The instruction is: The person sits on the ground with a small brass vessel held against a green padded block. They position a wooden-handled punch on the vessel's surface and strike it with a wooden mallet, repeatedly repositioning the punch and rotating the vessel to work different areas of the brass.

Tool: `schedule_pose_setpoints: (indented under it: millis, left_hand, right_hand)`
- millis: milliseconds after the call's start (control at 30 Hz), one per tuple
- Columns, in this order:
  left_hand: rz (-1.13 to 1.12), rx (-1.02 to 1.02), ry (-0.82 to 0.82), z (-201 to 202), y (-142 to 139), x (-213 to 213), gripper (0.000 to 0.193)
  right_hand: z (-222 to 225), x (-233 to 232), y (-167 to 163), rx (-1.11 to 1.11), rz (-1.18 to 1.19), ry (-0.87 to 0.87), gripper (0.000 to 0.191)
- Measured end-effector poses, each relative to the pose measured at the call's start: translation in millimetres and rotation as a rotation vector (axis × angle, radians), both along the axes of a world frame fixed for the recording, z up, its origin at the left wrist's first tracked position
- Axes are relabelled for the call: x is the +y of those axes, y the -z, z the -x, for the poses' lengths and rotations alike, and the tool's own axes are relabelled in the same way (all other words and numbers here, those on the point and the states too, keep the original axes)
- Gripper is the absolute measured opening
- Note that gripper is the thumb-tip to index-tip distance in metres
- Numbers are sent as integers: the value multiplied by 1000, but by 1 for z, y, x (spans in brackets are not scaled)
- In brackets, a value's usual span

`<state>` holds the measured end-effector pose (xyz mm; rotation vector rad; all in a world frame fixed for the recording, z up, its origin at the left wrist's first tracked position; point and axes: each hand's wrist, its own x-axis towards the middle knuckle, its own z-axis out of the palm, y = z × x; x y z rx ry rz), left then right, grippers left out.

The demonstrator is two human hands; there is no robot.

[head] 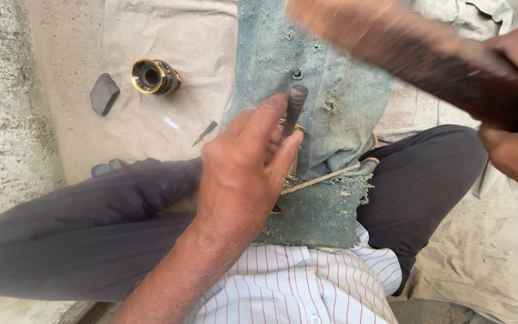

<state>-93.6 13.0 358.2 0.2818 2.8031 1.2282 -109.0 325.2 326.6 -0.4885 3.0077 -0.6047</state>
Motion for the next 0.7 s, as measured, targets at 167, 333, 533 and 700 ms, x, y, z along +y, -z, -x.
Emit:
schedule_pose_setpoints:
  millis: [167, 333, 533, 700]
  left_hand:
    - [-22, 23, 25, 1, 1, -1, 45]
    - [-39, -20, 23, 3, 1, -3, 44]
    - [-67, -35, 48, 4, 1, -4, 45]
    - [-68, -47, 78, 8, 3, -7, 45]
  right_hand:
    - [-4, 35, 37, -211, 2, 121, 27]
    - [6, 51, 43, -274, 38, -11, 35]
    - [14, 27, 33, -341, 28, 44, 38]
    - [8, 13, 22, -188, 274, 267, 31]
